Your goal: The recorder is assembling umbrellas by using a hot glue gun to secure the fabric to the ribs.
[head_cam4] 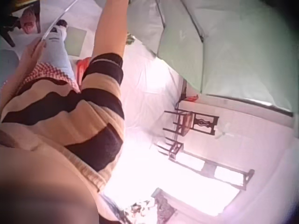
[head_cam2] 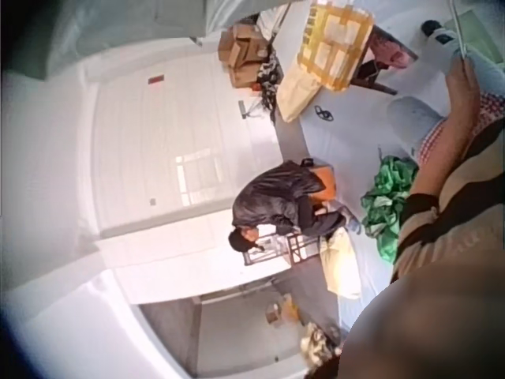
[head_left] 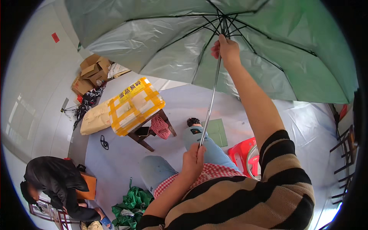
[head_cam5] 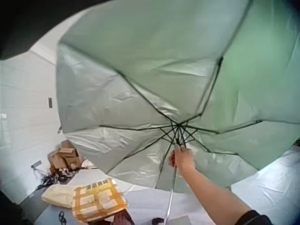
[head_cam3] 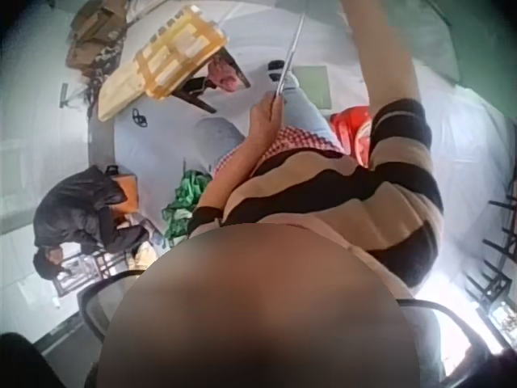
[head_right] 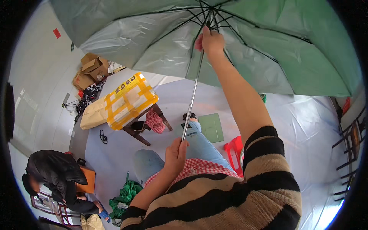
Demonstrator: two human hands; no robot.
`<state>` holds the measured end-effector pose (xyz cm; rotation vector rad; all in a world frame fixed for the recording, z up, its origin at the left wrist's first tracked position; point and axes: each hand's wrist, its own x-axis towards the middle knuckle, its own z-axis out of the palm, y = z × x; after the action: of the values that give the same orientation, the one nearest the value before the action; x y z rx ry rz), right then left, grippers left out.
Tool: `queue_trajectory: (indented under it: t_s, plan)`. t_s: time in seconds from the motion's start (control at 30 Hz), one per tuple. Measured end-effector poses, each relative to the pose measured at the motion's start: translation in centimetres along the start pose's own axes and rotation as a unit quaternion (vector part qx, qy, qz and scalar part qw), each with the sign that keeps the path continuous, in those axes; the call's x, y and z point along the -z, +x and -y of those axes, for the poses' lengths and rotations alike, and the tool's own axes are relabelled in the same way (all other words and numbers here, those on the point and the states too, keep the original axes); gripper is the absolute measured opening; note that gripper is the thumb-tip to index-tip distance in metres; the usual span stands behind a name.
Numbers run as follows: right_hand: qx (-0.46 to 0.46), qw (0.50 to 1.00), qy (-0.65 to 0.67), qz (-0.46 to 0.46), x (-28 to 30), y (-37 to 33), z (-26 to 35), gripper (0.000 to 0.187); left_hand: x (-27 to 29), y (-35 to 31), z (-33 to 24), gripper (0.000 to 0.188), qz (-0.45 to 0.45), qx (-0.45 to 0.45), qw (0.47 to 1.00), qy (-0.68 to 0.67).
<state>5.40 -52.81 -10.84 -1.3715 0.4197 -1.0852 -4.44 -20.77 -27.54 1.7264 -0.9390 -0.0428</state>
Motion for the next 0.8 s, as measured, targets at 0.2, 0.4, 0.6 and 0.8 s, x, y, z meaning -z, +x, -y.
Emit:
queue_trajectory:
  t_s: [0.2, 0.4, 0.6, 0.8]
  plan:
    - [-0.091, 0.983, 0.134, 0.083, -2.5, -7.4, -2.1, 0.043, 0.9, 3.3, -1.6, 0.021, 0.006, 0.118, 0.987, -0.106]
    - [-0.279, 0.868, 0.037, 0.409, 2.0, -15.7, -10.8, 0.043, 3.5, 4.3, 1.5, 0.026, -0.080, 0.067, 0.994, 0.025]
    - [-0.305, 0.908, -0.160, 0.238, 16.8, -8.3, -9.8, 0.041, 8.7, 0.2, 7.6, 0.020, -0.032, -0.022, 0.971, 0.238]
    - [-0.326, 0.910, -0.011, 0.258, 18.2, -0.3, -4.6, 0.035, 5.7, 1.0, 9.1, 0.013, 0.096, -0.116, 0.934, 0.323]
